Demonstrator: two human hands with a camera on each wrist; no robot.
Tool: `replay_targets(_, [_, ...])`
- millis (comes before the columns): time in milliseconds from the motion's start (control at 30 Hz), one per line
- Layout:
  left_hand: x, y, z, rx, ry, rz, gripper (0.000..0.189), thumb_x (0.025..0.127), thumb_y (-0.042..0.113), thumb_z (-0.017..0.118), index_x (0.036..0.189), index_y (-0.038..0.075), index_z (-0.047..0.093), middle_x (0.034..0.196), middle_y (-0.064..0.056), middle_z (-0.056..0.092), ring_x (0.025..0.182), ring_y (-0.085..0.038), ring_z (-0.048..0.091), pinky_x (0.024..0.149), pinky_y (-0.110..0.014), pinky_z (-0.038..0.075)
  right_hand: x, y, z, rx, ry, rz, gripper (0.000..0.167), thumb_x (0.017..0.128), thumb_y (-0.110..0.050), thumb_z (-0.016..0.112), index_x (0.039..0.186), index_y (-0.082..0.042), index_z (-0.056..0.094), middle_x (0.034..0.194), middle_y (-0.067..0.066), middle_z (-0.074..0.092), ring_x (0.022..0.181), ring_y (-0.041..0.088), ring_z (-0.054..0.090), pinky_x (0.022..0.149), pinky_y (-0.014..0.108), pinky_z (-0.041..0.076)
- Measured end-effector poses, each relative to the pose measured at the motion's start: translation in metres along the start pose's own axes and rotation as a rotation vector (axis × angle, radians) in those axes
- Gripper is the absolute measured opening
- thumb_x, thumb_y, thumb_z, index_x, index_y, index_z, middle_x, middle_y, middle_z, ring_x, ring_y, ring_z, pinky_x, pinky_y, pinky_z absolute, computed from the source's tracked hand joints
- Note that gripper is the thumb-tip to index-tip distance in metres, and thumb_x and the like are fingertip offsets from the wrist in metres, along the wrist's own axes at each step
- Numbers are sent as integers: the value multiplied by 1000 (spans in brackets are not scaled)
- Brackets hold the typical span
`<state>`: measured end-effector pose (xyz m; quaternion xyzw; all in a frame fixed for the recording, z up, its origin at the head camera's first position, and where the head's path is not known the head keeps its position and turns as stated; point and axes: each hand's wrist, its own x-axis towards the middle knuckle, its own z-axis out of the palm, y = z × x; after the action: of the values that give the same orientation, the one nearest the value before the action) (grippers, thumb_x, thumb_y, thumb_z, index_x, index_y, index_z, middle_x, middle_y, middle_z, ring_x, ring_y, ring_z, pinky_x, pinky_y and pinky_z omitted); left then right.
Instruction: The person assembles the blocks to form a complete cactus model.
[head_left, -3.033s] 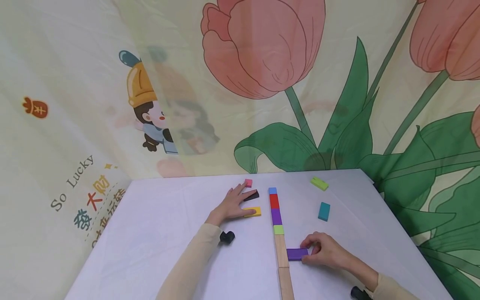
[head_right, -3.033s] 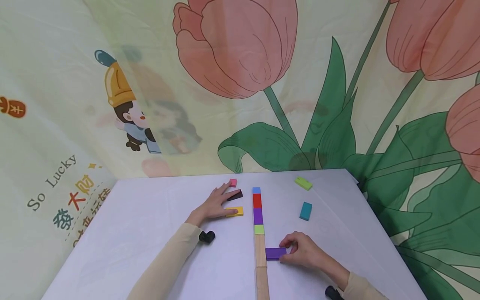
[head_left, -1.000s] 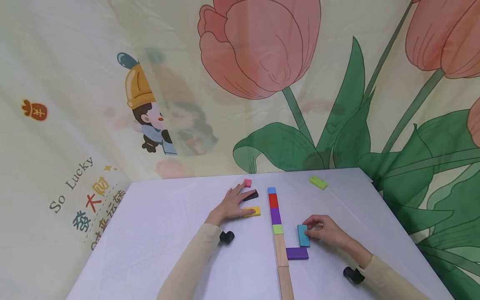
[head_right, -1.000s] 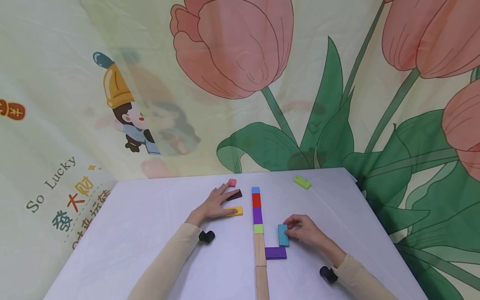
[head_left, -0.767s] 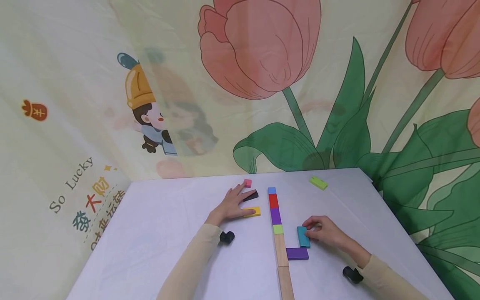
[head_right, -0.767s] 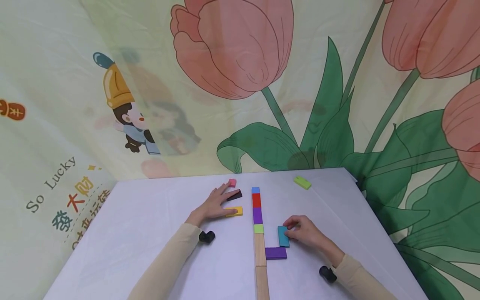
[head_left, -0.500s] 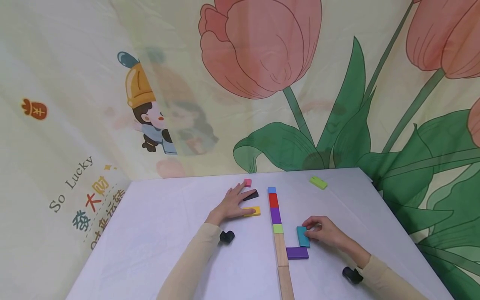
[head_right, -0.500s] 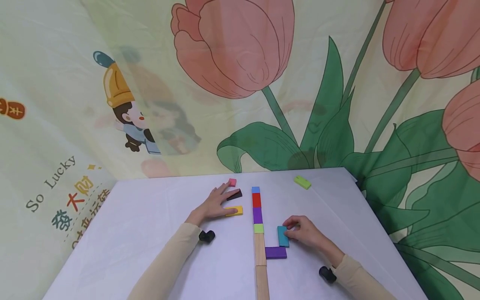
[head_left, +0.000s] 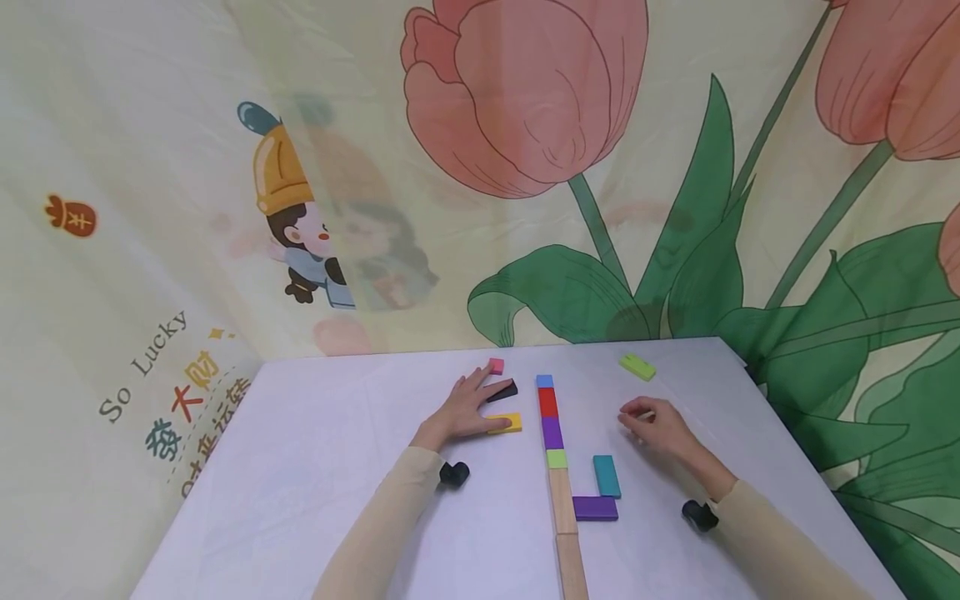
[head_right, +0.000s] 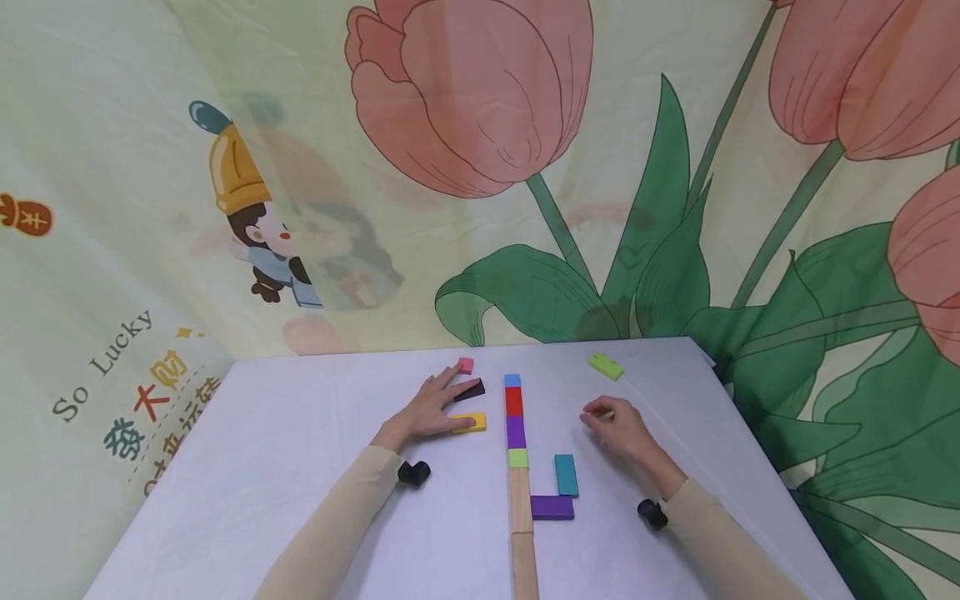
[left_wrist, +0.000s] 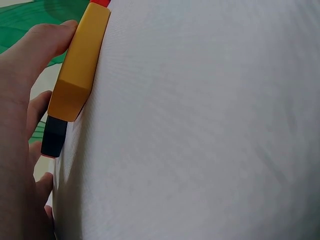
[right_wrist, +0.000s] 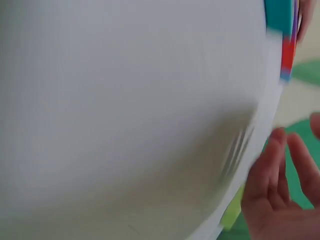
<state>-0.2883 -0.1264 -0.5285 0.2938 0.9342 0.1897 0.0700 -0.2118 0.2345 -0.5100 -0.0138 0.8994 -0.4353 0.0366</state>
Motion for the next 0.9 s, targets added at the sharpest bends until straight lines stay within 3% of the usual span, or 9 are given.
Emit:
replay_targets(167, [0,-2,-1,10,8,-3,77,86,59,61,153,31,37,165,-7,11,151,-31,10,120,-51,6,47,8,-19,-88,194,-52,31,99,-13,55,118,11,61,116,30,57,101,40,57,82,47,52])
replay_targets(300, [0,-2,0,2,9,7,78,85,59,61,153,30,37,165,-9,13,150,-32,11,120,-53,8,69,12,-23,-140,261,-49,36,98,-11,51,124,13,58,122,35,56,104,44,56,85,54,47])
replay_targets(567, [1,-1,5,12,12,-4,78,85,61,61,153,32,38,165,-6,13,150,-31,12,120,-53,7,78,10,-23,-204,266,19,38,94,-8,52,126,13,54,123,34,57,108,47,57,85,56,47])
replay_targets(733, [0,0,4,11,10,-7,78,85,60,61,153,31,38,165,-7,11,151,-31,11,119,-54,7,78,9,-28,-210,252,12,39,90,-7,61,124,12,55,116,34,59,104,47,58,81,55,49])
replay_targets(900, [-1,1,2,15,1,-15,78,84,61,60,153,32,37,165,-7,10,151,-30,10,120,-53,6,76,8,-33,-202,206,11,42,91,-7,61,128,12,52,115,34,59,102,46,59,80,53,49])
